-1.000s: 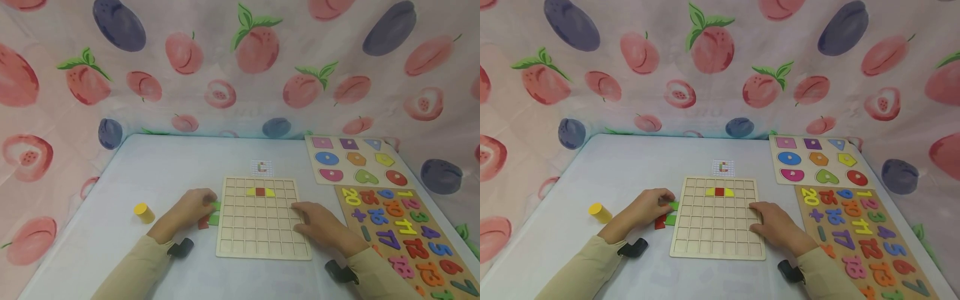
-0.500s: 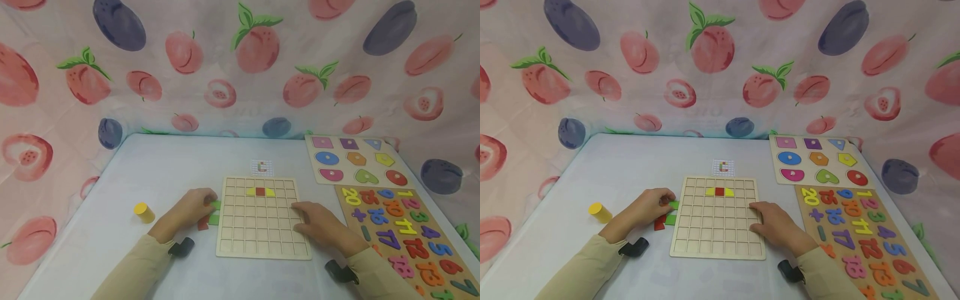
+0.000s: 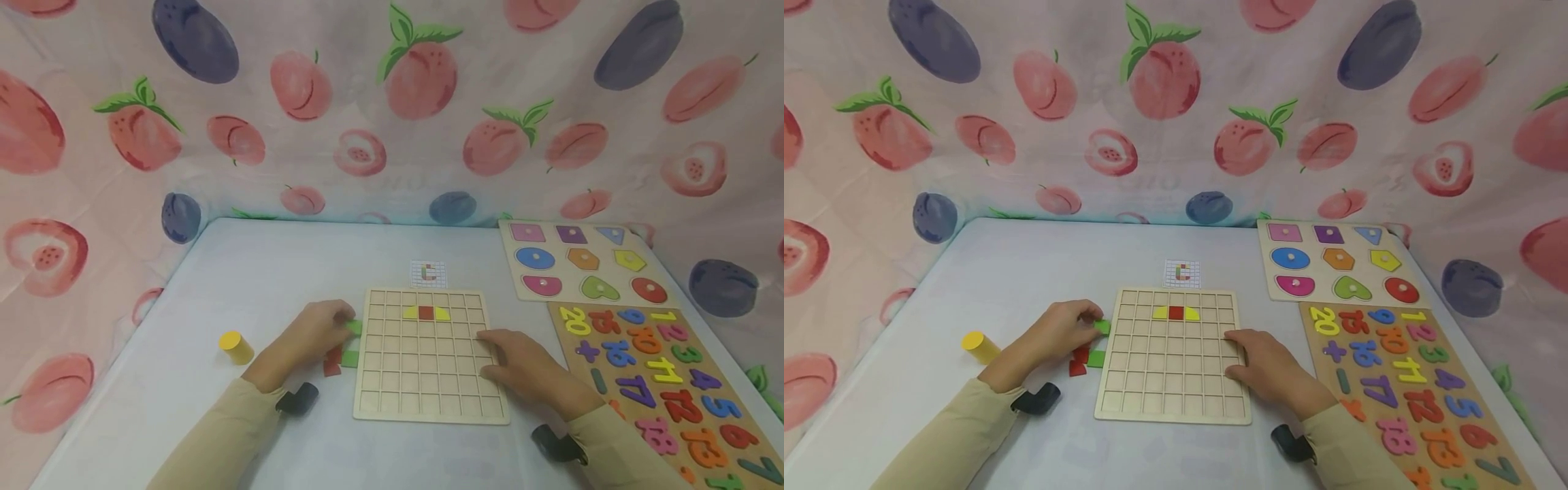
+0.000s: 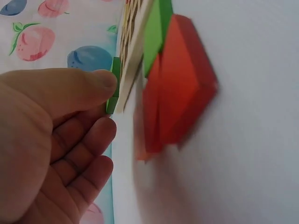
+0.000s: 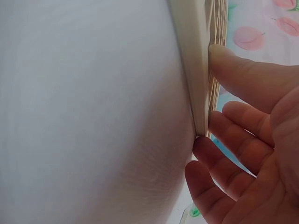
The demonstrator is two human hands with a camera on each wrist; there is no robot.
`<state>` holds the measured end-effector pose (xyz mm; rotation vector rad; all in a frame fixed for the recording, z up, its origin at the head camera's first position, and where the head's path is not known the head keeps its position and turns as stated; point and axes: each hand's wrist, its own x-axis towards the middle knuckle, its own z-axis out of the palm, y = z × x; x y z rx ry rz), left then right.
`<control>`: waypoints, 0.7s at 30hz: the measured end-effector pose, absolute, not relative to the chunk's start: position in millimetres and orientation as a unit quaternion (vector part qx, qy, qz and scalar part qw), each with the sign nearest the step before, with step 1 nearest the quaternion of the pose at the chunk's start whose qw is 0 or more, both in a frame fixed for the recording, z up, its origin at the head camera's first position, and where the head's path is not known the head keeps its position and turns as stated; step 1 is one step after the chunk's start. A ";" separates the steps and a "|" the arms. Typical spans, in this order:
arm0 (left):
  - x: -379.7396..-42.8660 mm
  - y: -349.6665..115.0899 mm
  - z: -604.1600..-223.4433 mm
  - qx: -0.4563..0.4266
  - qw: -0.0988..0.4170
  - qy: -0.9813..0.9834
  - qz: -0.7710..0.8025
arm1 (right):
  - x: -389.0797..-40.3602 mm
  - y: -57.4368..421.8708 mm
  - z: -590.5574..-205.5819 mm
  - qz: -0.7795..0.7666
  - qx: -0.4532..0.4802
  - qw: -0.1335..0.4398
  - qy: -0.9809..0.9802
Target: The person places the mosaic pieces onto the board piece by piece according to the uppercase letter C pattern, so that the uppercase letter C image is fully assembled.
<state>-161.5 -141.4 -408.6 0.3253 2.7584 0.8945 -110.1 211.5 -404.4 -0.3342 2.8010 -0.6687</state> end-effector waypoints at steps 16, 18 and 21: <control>-167.4 -98.7 -408.5 0.161 0.111 0.934 0.299 | -108.4 212.2 -406.1 -0.232 -0.106 0.125 0.959; -167.6 -92.6 -407.9 0.163 0.113 0.932 0.304 | -108.2 212.0 -406.0 -0.233 -0.105 0.127 0.959; -167.9 -84.3 -406.3 0.171 0.115 0.928 0.310 | -108.1 211.8 -405.9 -0.232 -0.106 0.125 0.959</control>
